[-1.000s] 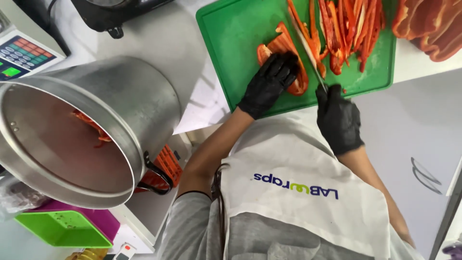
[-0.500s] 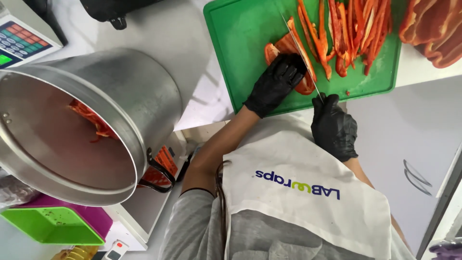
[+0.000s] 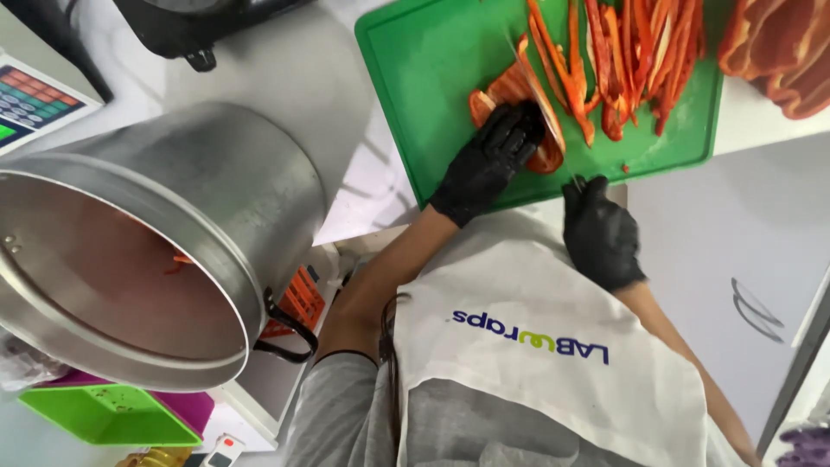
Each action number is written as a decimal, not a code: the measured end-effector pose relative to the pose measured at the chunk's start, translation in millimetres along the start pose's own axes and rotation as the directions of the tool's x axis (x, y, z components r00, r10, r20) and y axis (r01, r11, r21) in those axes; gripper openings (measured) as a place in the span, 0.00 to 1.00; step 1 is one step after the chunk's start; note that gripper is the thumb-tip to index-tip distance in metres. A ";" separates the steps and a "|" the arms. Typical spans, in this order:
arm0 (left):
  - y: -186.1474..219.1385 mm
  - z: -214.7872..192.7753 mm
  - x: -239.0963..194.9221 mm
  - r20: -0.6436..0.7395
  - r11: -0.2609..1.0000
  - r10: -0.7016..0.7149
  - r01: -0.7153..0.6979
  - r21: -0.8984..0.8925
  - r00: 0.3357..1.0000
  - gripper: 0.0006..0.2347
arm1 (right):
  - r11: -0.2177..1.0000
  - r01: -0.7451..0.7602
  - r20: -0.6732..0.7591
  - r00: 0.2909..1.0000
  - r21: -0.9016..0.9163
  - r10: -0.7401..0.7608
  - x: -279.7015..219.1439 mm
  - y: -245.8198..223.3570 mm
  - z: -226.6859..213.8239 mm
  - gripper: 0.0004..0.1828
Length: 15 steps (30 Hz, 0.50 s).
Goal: Slicing red bell peppers on a cutting board using a kitchen knife.
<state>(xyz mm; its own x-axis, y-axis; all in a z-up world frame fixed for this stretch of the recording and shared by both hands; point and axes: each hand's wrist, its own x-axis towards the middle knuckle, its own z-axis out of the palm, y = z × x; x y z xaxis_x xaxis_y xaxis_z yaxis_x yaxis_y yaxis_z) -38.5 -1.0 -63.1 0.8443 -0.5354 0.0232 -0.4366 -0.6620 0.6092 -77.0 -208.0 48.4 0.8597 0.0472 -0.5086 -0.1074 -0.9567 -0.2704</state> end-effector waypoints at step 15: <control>28.8 -55.5 5.1 0.146 0.979 -0.056 0.026 0.204 0.988 0.26 | 0.996 0.047 -0.111 0.993 0.076 -0.039 42.6 18.1 17.9 0.16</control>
<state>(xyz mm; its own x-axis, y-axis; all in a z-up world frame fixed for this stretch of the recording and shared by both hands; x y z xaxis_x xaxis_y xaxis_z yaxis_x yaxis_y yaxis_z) -29.5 6.3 -1.5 0.8131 -0.5682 -0.1270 -0.4692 -0.7686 0.4348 -51.3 -218.2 7.2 0.9135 0.0518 -0.4035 -0.1044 -0.9288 -0.3555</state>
